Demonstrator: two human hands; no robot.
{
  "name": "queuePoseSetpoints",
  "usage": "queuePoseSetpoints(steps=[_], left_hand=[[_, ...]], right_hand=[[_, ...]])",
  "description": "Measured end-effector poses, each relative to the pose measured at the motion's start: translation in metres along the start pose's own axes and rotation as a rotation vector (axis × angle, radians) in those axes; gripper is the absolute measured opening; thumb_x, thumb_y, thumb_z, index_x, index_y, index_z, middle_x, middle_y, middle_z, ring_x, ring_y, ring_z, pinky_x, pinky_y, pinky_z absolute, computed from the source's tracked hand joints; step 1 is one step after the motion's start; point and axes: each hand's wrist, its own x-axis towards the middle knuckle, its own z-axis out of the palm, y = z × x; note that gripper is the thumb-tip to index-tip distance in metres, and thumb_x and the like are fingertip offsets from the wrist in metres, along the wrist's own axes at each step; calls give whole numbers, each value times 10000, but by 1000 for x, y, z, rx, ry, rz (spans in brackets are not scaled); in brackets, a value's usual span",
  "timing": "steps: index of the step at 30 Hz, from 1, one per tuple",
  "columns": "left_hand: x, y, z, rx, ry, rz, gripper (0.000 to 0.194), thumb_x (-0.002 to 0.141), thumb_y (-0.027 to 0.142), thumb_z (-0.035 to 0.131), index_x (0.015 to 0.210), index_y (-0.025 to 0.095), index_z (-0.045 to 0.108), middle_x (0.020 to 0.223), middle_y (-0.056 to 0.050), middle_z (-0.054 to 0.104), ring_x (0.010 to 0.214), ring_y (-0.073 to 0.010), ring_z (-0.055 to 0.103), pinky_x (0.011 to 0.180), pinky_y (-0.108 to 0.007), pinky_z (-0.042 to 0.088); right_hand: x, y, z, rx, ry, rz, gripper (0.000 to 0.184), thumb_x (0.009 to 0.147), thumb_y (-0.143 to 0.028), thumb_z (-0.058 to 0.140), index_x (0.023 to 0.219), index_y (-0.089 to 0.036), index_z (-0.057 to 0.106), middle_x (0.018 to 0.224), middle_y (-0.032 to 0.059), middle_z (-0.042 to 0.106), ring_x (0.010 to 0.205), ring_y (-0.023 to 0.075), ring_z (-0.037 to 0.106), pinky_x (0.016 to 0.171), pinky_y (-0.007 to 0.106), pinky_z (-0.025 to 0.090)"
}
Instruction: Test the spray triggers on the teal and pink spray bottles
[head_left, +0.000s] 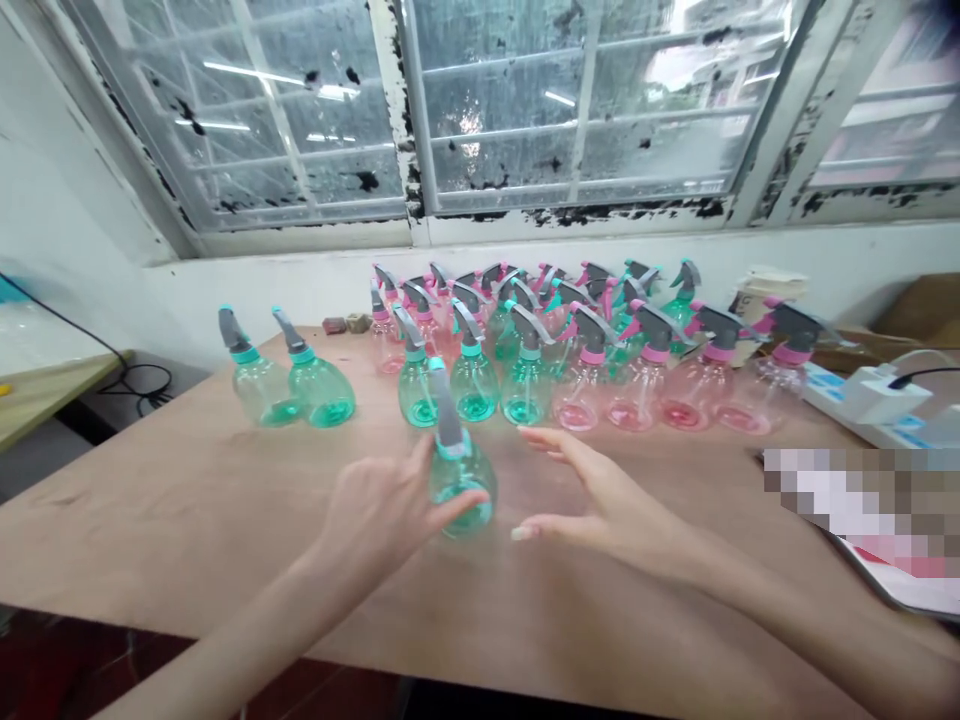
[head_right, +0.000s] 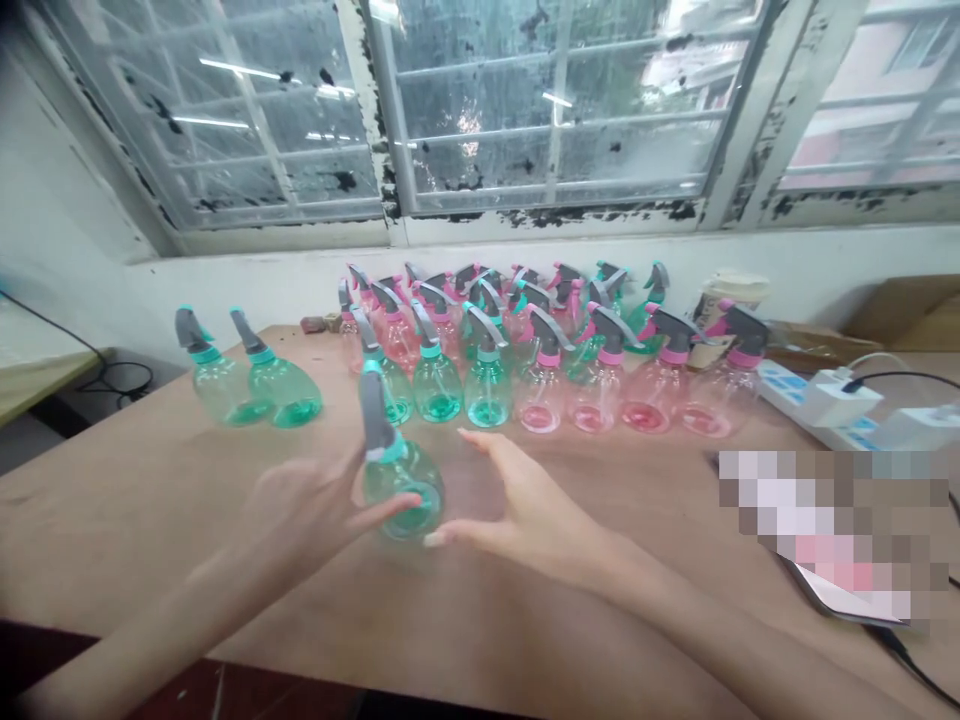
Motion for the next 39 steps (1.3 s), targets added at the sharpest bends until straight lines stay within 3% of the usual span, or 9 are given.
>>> queuePoseSetpoints(steps=[3, 5, 11, 15, 21, 23, 27, 32, 39], left_hand=[[7, 39, -1, -122, 32, 201, 589, 829, 704, 537, 1081, 179, 627, 665, -66, 700, 608, -284, 688, 507, -299, 410], [13, 61, 3, -225, 81, 293, 479, 811, 609, 610, 1027, 183, 636, 655, -52, 697, 588, -270, 681, 500, -299, 419], [18, 114, 19, -413, 398, 470, 717, 819, 789, 445, 992, 132, 672, 703, -125, 697, 609, -298, 671, 527, -381, 486], [12, 130, 25, -433, 437, 521, 822, 811, 834, 392, 1051, 96, 663, 680, -109, 667, 588, -273, 650, 527, -378, 496], [12, 117, 44, -500, 411, 615, 821, 906, 760, 275, 1189, 60, 598, 767, -116, 664, 669, -275, 639, 607, -407, 517], [14, 106, 53, -524, 408, 652, 793, 924, 727, 297, 1242, 54, 569, 847, -134, 669, 774, -289, 644, 780, -491, 515], [23, 84, 73, -536, 343, 658, 614, 989, 586, 322, 1279, 95, 551, 992, -146, 676, 942, -287, 635, 1041, -617, 327], [40, 68, 93, -465, 272, 527, 521, 1010, 475, 372, 1406, 146, 451, 1389, -200, 521, 1270, -343, 491, 1086, -683, 216], [48, 65, 102, -488, 206, 502, 477, 1025, 452, 353, 1401, 175, 449, 1422, -181, 495, 1352, -320, 420, 1109, -643, 244]], right_hand=[[1, -4, 1, 75, 80, -45, 976, 673, -524, 790, 1462, -236, 293, 1545, 142, 354, 1414, 311, 355, 1144, 531, 317], [-1, -4, -1, 153, 152, -81, 928, 681, -485, 793, 1432, -223, 316, 1492, 149, 419, 1367, 308, 421, 1106, 522, 374], [-14, 0, -16, 176, 452, -12, 498, 776, -384, 699, 1201, -249, 480, 1081, 58, 634, 988, 246, 641, 865, 439, 542], [-25, 0, -29, 111, 491, -30, 158, 811, -282, 603, 956, -273, 540, 838, 11, 608, 781, 201, 628, 729, 356, 552], [-25, -13, -45, 75, 404, 10, 128, 709, -159, 515, 746, -271, 466, 584, -43, 410, 505, 143, 432, 457, 260, 420], [-22, -18, -48, 83, 392, 22, 145, 680, -144, 507, 705, -263, 428, 580, -42, 416, 495, 135, 414, 452, 250, 410], [-18, -17, -49, 115, 404, 17, 182, 677, -155, 508, 799, -280, 459, 617, -35, 460, 496, 145, 431, 480, 263, 424], [-4, 1, -44, 84, 423, -25, 221, 700, -183, 503, 888, -299, 511, 622, -38, 463, 513, 160, 458, 493, 273, 430], [28, 23, -38, 164, 372, -88, 350, 716, -115, 489, 1019, -279, 545, 630, -75, 418, 516, 101, 384, 506, 221, 386]])
